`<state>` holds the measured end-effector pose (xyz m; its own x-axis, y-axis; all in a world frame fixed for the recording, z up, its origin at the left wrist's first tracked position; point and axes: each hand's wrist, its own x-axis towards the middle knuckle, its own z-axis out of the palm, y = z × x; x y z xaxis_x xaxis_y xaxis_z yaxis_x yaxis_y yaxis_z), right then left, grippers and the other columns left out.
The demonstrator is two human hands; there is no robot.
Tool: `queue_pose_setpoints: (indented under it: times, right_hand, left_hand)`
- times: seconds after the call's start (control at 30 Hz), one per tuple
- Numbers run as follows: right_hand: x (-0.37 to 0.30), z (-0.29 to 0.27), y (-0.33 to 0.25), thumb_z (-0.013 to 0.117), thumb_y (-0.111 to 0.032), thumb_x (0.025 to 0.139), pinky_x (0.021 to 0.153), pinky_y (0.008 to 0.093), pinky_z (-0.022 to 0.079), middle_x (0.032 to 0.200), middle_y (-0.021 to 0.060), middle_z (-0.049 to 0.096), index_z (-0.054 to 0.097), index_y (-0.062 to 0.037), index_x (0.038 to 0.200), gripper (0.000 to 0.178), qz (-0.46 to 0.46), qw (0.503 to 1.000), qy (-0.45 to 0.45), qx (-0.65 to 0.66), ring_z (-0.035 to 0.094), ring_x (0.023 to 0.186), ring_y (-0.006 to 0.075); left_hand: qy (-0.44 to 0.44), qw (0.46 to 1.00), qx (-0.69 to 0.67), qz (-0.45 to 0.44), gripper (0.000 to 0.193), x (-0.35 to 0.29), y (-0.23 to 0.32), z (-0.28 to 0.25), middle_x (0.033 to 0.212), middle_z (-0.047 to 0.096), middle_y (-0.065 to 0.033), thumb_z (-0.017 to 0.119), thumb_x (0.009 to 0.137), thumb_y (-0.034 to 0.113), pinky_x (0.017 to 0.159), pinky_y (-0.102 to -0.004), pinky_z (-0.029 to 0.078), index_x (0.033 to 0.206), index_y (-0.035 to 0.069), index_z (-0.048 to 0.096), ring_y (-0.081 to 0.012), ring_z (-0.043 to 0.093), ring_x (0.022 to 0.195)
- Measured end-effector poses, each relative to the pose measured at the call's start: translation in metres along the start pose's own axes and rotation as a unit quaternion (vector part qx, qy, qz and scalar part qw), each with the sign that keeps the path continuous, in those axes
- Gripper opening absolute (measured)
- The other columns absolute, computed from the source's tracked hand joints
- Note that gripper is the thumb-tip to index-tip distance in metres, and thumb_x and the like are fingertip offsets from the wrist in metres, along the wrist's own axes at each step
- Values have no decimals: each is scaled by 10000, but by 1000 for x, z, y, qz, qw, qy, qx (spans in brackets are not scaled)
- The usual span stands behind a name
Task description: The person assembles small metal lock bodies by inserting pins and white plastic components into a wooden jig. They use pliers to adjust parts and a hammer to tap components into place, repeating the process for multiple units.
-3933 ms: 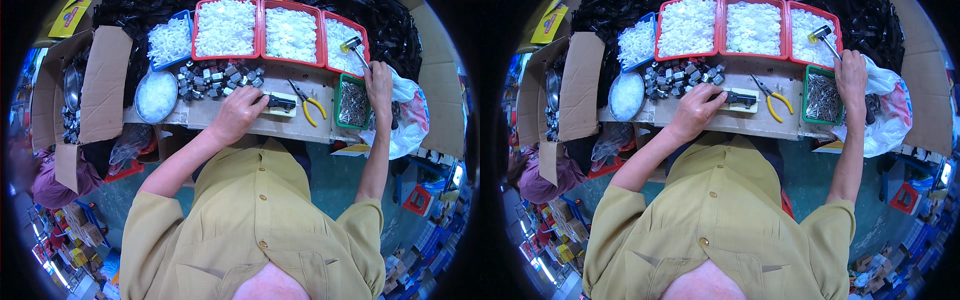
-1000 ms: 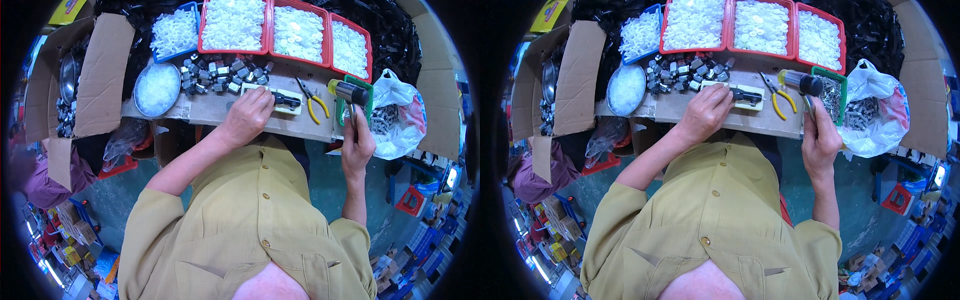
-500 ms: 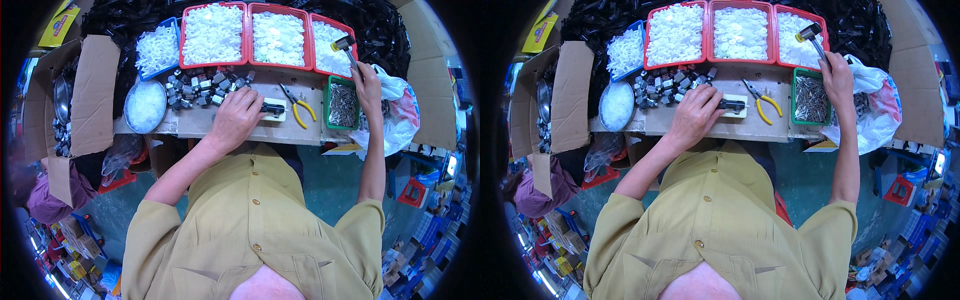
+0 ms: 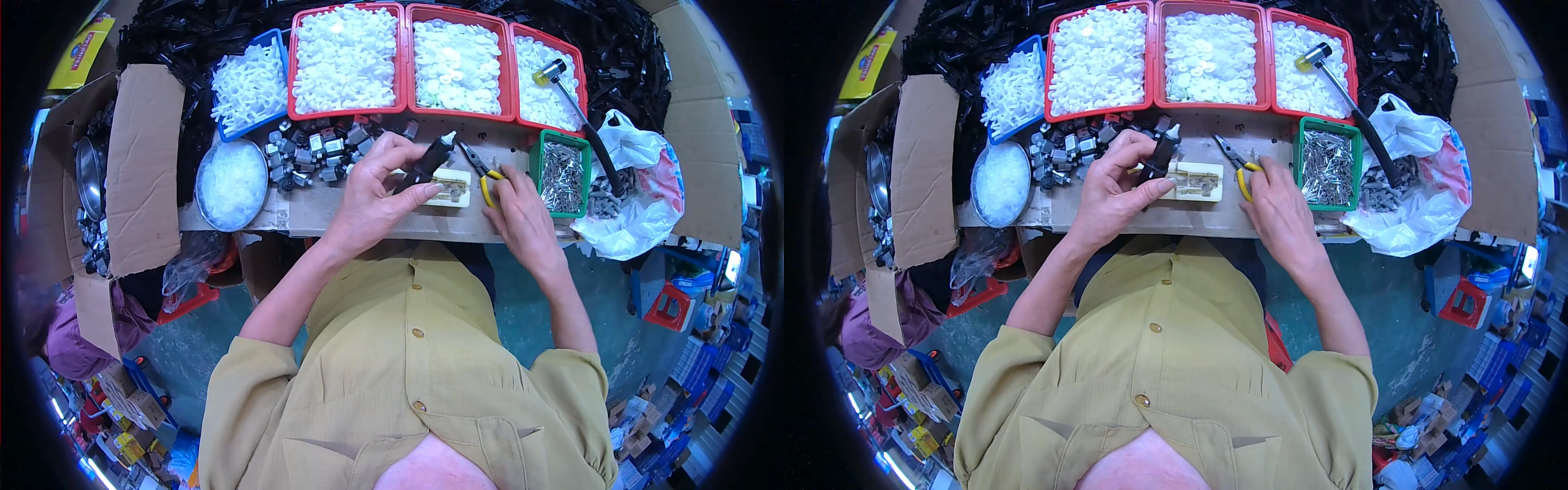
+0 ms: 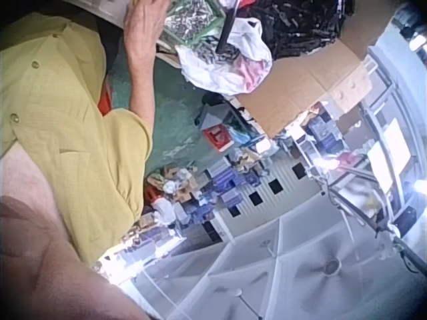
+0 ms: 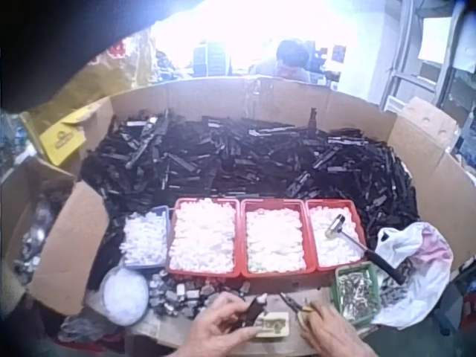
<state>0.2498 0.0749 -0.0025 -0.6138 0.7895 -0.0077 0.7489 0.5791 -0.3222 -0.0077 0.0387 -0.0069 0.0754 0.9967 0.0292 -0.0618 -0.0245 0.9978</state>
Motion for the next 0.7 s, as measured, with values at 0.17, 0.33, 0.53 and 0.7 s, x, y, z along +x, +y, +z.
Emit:
queue_pose_setpoints:
  times: [0.17,0.33,0.53,0.7]
  right_hand:
    - [1,4,-6,728,-22,730,856,459,486,1207,222,562,594,41,914,236,20,999,18,-18,539,1059,370]
    - [3,12,-9,699,-4,704,747,428,478,1032,144,606,652,18,860,164,61,995,25,-74,559,992,316]
    - [-2,3,-7,559,82,720,884,450,471,1114,180,628,654,40,930,234,21,977,123,171,599,1040,365]
    - [0,-8,-31,483,106,713,989,457,435,1237,195,587,635,51,1032,358,-6,969,99,227,574,1135,386]
  left_hand:
    - [-12,996,73,-48,305,-5,-4,0,1073,559,-18,692,936,103,768,-250,482,1157,13,503,-91,551,907]
    - [0,982,190,25,298,-8,1,6,962,611,-123,654,951,96,741,-337,493,1170,6,474,-199,619,858]
    - [18,948,310,72,331,-12,-1,11,1025,619,-239,625,922,25,788,-434,493,1218,-15,481,-415,631,926]
    - [-1,941,332,71,364,-14,-2,16,1061,622,-239,629,906,4,808,-465,495,1241,-19,488,-437,629,970]
